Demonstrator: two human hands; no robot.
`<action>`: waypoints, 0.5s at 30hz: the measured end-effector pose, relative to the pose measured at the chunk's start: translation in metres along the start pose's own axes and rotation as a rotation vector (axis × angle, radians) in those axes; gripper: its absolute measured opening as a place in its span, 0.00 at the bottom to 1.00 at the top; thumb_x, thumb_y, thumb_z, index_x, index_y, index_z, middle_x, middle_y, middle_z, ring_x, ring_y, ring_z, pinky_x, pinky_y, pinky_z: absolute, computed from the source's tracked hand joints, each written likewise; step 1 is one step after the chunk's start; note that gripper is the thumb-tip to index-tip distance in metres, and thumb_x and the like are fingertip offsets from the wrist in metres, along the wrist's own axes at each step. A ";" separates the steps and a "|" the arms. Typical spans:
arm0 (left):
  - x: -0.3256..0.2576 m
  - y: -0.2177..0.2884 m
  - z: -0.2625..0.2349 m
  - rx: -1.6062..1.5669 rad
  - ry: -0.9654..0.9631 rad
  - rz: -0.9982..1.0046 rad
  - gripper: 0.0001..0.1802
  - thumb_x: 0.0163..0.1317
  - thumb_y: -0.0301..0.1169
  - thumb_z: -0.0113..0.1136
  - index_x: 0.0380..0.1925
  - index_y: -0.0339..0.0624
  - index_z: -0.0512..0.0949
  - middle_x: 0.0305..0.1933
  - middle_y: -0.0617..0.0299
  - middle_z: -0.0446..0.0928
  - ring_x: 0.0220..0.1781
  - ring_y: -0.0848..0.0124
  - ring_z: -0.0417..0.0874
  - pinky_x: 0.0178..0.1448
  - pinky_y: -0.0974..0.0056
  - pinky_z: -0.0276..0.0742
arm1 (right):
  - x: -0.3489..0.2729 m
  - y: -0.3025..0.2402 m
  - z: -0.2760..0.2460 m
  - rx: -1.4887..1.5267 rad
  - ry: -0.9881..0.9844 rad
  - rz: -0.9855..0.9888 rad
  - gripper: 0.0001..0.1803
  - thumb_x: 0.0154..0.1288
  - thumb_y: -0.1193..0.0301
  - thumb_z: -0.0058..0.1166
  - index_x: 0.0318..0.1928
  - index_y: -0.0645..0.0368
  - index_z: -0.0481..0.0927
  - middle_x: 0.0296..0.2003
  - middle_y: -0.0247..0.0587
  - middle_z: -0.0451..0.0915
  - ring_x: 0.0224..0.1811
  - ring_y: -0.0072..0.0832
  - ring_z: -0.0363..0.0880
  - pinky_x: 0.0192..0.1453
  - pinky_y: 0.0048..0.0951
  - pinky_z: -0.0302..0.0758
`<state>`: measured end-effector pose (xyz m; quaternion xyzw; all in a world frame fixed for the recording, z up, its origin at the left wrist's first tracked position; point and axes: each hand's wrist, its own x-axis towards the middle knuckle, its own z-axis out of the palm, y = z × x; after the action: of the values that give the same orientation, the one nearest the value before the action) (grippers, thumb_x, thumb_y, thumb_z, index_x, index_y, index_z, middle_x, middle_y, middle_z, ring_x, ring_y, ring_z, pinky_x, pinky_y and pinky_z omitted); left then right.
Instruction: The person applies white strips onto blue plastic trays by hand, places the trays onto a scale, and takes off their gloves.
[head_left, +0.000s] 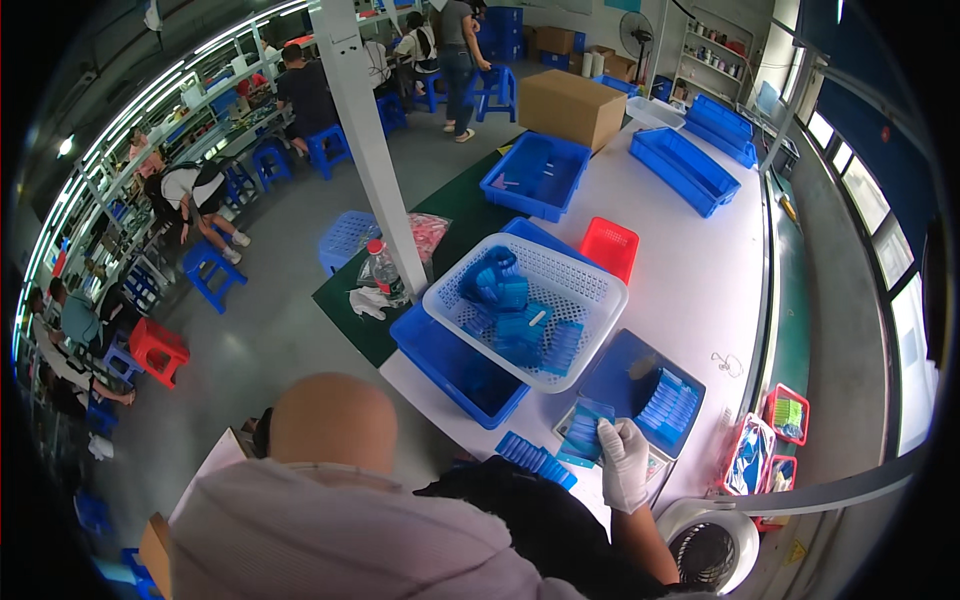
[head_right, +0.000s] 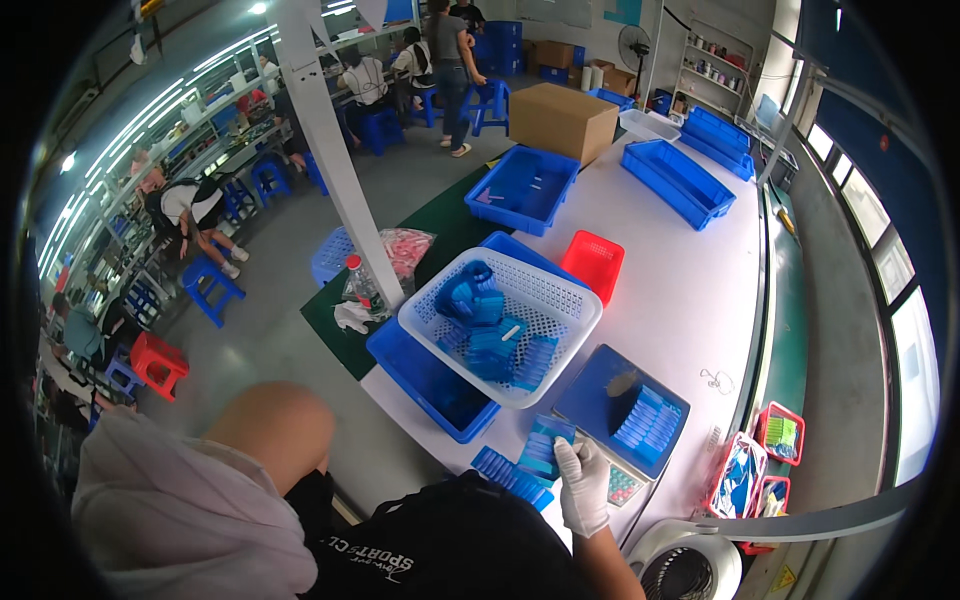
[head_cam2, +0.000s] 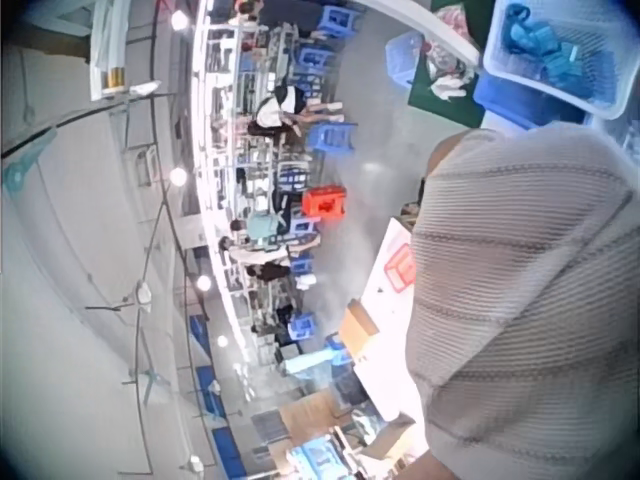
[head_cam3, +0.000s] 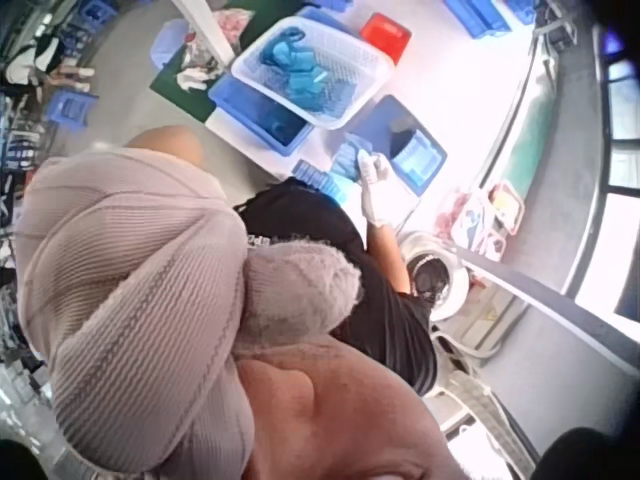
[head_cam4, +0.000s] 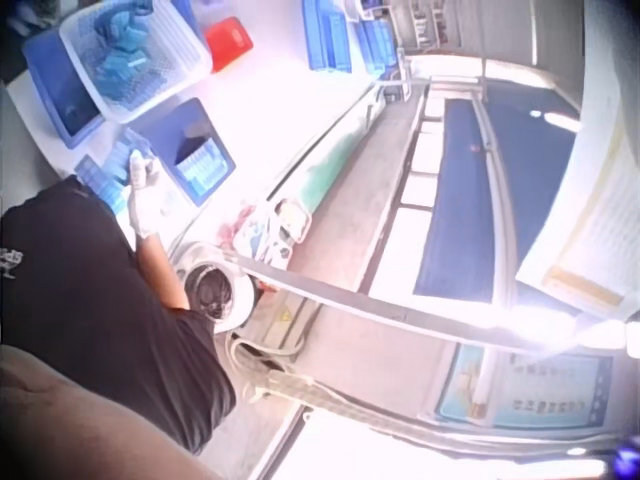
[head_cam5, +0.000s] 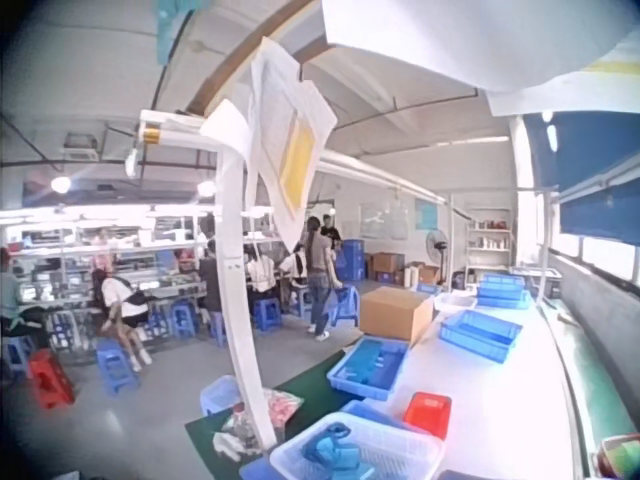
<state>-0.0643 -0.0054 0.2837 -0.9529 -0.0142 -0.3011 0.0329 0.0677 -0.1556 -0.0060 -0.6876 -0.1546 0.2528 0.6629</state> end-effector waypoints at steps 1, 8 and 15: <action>0.001 -0.002 -0.003 0.021 -0.016 -0.017 0.15 0.46 0.46 0.67 0.24 0.48 0.78 0.22 0.63 0.75 0.25 0.65 0.77 0.31 0.61 0.72 | 0.001 -0.001 0.001 -0.019 -0.003 -0.006 0.15 0.67 0.61 0.56 0.28 0.55 0.69 0.22 0.22 0.65 0.24 0.11 0.59 0.27 0.16 0.58; 0.006 -0.002 -0.007 0.138 -0.154 -0.102 0.18 0.47 0.50 0.67 0.24 0.48 0.79 0.20 0.63 0.75 0.27 0.64 0.80 0.33 0.61 0.74 | 0.005 -0.001 0.007 0.082 -0.054 -0.007 0.15 0.67 0.60 0.56 0.31 0.57 0.71 0.23 0.24 0.67 0.24 0.11 0.60 0.28 0.16 0.60; -0.009 -0.041 0.054 -0.448 0.113 0.069 0.15 0.53 0.39 0.69 0.23 0.41 0.75 0.21 0.60 0.76 0.21 0.64 0.78 0.26 0.64 0.71 | -0.010 -0.022 0.002 0.120 0.017 -0.067 0.15 0.67 0.63 0.57 0.29 0.59 0.72 0.23 0.26 0.69 0.25 0.13 0.64 0.31 0.18 0.63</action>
<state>-0.0422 0.0390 0.2368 -0.9180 0.0875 -0.3482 -0.1686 0.0613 -0.1577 0.0177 -0.6433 -0.1565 0.2331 0.7123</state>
